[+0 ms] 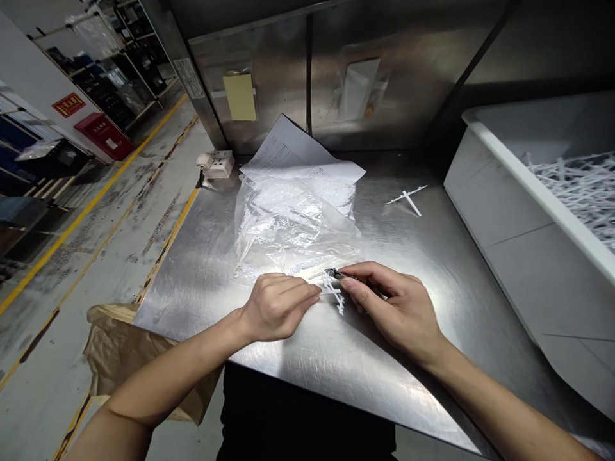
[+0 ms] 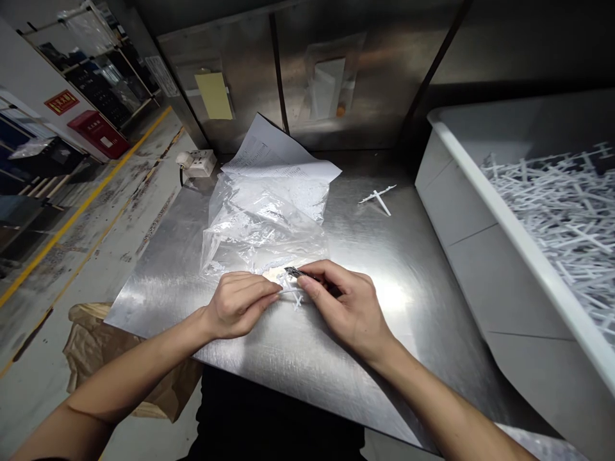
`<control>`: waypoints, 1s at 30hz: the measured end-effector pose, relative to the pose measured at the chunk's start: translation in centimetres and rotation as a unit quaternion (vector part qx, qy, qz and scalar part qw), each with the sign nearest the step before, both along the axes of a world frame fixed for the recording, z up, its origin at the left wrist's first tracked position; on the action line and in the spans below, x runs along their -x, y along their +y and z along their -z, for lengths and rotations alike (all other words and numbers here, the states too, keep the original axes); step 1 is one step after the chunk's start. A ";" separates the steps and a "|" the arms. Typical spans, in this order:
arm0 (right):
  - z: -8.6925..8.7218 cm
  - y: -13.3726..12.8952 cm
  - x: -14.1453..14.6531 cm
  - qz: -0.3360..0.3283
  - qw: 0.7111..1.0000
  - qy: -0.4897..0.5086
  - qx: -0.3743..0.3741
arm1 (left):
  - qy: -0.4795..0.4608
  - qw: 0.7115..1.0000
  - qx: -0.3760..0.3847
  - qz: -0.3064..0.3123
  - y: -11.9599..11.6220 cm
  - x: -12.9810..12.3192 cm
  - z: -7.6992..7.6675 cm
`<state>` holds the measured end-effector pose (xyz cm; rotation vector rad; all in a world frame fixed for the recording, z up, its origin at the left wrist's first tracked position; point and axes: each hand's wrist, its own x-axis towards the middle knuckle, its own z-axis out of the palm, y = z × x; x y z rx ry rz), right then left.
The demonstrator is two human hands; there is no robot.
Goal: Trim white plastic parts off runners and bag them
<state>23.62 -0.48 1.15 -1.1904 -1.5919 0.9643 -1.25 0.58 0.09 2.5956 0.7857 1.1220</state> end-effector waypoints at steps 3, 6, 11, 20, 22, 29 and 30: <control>-0.3 -0.1 0.0 0.002 1.000 0.006 0.001 | -0.001 1.000 0.008 -0.004 0.0 0.0 0.0; -0.8 -0.2 0.0 -0.002 1.000 0.015 -0.006 | 0.002 1.000 0.013 -0.009 0.0 0.0 0.0; -1.3 -0.5 0.1 -0.031 0.999 0.021 -0.026 | 0.005 1.000 0.008 -0.015 0.0 0.0 0.1; -1.2 -0.4 0.1 -0.038 0.999 0.007 -0.027 | 0.002 1.000 0.004 -0.013 0.0 0.0 0.1; -1.2 -0.4 0.1 -0.036 0.999 0.004 -0.025 | 0.004 1.000 0.001 -0.014 0.1 0.0 0.1; -1.2 -0.6 0.2 -0.034 0.999 -0.001 -0.025 | 0.016 1.000 -0.004 -0.016 0.1 -0.1 0.1; -1.1 -0.6 0.2 -0.032 0.999 -0.001 -0.027 | 0.016 1.000 -0.005 -0.016 0.1 -0.1 0.1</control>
